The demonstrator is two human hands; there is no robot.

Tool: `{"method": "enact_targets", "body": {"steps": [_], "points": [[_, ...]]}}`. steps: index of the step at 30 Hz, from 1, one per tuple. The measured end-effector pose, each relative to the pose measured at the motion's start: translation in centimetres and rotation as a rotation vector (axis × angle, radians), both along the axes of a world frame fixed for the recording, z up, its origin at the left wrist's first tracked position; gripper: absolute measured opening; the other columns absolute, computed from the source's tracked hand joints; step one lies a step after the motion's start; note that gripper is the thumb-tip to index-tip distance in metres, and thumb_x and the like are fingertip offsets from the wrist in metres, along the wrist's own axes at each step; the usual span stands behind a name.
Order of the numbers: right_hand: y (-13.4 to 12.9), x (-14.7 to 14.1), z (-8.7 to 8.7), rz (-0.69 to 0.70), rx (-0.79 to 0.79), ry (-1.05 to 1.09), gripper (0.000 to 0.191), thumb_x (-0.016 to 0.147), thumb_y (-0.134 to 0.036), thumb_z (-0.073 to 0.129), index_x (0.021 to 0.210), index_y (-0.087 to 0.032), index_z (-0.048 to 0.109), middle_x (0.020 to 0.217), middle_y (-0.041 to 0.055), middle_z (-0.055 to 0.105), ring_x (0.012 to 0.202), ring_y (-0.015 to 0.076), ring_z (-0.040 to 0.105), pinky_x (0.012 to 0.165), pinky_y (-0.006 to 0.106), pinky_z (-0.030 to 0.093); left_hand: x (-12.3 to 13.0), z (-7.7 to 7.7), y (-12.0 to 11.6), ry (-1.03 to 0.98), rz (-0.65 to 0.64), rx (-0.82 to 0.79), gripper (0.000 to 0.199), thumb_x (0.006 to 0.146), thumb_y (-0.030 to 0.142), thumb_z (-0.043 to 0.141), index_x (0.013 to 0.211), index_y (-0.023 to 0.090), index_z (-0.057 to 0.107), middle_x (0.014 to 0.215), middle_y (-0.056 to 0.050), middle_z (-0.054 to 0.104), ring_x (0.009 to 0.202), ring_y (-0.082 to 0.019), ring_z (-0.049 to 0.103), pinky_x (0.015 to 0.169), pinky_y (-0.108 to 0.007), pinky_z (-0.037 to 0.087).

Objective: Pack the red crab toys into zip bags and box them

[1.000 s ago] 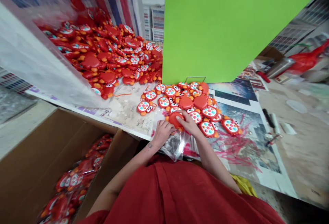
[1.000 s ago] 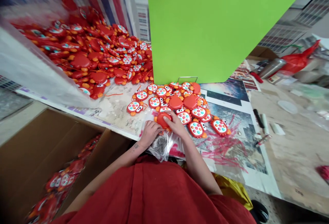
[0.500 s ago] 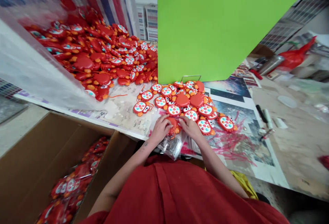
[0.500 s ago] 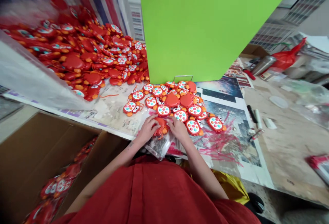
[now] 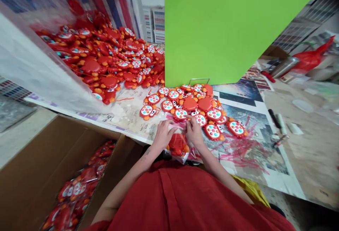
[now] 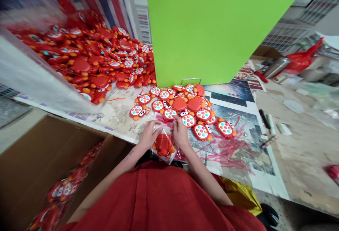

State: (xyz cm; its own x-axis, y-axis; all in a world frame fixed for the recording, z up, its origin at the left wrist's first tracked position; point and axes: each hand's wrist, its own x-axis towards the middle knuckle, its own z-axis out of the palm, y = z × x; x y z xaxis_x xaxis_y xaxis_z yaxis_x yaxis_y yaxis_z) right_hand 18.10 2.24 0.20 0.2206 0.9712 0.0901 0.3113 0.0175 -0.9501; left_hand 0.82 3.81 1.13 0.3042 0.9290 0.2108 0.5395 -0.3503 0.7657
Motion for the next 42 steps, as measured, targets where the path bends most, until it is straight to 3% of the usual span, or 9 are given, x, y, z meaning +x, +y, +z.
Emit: {"method": "enact_targets", "body": {"steps": [2, 5, 11, 19, 25, 29, 34, 39, 42], "points": [[-0.2, 0.0, 0.2, 0.001, 0.025, 0.068, 0.032, 0.093, -0.044, 0.043, 0.119, -0.029, 0.055, 0.074, 0.002, 0.058, 0.058, 0.02, 0.056, 0.06, 0.035, 0.047, -0.6, -0.7, 0.1, -0.158, 0.122, -0.045, 0.043, 0.088, 0.038, 0.057, 0.125, 0.019, 0.047, 0.126, -0.013, 0.056, 0.114, -0.024, 0.054, 0.096, -0.042, 0.046], [-0.4, 0.2, 0.4, -0.01, 0.093, 0.113, 0.029, 0.093, -0.043, 0.046, 0.117, -0.029, 0.056, 0.077, 0.0015, 0.059, 0.056, 0.0178, 0.055, 0.057, 0.033, 0.046, -1.2, -1.8, 0.3, -0.378, 0.145, -0.353, 0.059, 0.084, 0.04, 0.06, 0.135, 0.019, 0.038, 0.13, -0.016, 0.054, 0.102, -0.022, 0.061, 0.083, -0.038, 0.052], [-0.2, 0.8, 1.0, -0.06, 0.27, -0.21, 0.03, 0.094, -0.033, 0.043, 0.117, -0.02, 0.058, 0.097, 0.0083, 0.066, 0.086, 0.0224, 0.061, 0.08, 0.039, 0.049, -0.6, -1.9, -0.5, -0.65, 0.038, -0.681, 0.032, 0.078, 0.044, 0.064, 0.091, 0.015, 0.061, 0.091, -0.009, 0.071, 0.083, -0.019, 0.067, 0.072, -0.03, 0.052], [0.1, -1.4, 2.0, 0.273, 0.478, -0.646, 0.029, 0.092, -0.021, 0.05, 0.118, -0.024, 0.063, 0.104, 0.008, 0.069, 0.102, 0.024, 0.058, 0.09, 0.041, 0.047, 0.3, -0.5, -0.4, -0.48, -0.029, -0.438, 0.024, 0.081, 0.022, 0.053, 0.098, 0.015, 0.068, 0.098, -0.007, 0.073, 0.093, -0.019, 0.066, 0.088, -0.032, 0.048], [0.1, -2.5, 1.5, 0.233, 0.495, -0.811, 0.03, 0.091, -0.013, 0.047, 0.115, -0.022, 0.064, 0.097, 0.008, 0.07, 0.101, 0.023, 0.056, 0.088, 0.037, 0.044, 0.1, 1.3, -0.9, -0.088, -0.064, -0.242, 0.024, 0.084, 0.015, 0.043, 0.089, 0.017, 0.067, 0.086, -0.004, 0.072, 0.082, -0.02, 0.065, 0.08, -0.029, 0.048], [0.4, -1.9, 1.6, 0.105, 0.447, -0.745, 0.02, 0.085, -0.013, 0.053, 0.096, -0.021, 0.066, 0.087, 0.006, 0.068, 0.091, 0.0238, 0.056, 0.084, 0.038, 0.041, 0.3, 1.2, -0.9, -0.127, -0.148, -0.24, 0.024, 0.087, 0.021, 0.044, 0.092, 0.019, 0.067, 0.089, -0.004, 0.072, 0.087, -0.02, 0.066, 0.083, -0.03, 0.049], [-0.9, 5.1, 0.6, -0.274, 0.33, -0.735, 0.012, 0.08, -0.019, 0.051, 0.081, -0.02, 0.063, 0.081, 0.006, 0.066, 0.084, 0.0239, 0.056, 0.082, 0.038, 0.038, 0.3, -1.1, -0.2, -0.382, -0.084, -0.548, 0.027, 0.087, 0.029, 0.049, 0.105, 0.017, 0.065, 0.103, -0.008, 0.072, 0.094, -0.02, 0.067, 0.076, -0.028, 0.052], [-7.2, 15.7, -2.8, -0.517, 0.034, -0.919, 0.02, 0.078, -0.025, 0.049, 0.08, -0.017, 0.066, 0.08, 0.0103, 0.065, 0.085, 0.0284, 0.055, 0.079, 0.044, 0.04, -0.3, -2.7, 0.4, -0.504, 0.003, -0.761, 0.025, 0.083, 0.03, 0.055, 0.101, 0.016, 0.063, 0.096, -0.009, 0.072, 0.081, -0.017, 0.067, 0.064, -0.025, 0.05], [-10.6, 18.4, -3.6, -0.534, -0.063, -1.081, 0.024, 0.077, -0.023, 0.048, 0.086, -0.018, 0.069, 0.099, 0.0145, 0.064, 0.1, 0.0345, 0.052, 0.081, 0.051, 0.04, -0.5, -3.0, 0.8, -0.519, -0.009, -0.77, 0.026, 0.08, 0.033, 0.06, 0.099, 0.016, 0.064, 0.093, -0.008, 0.072, 0.078, -0.016, 0.066, 0.062, -0.024, 0.049]]}}
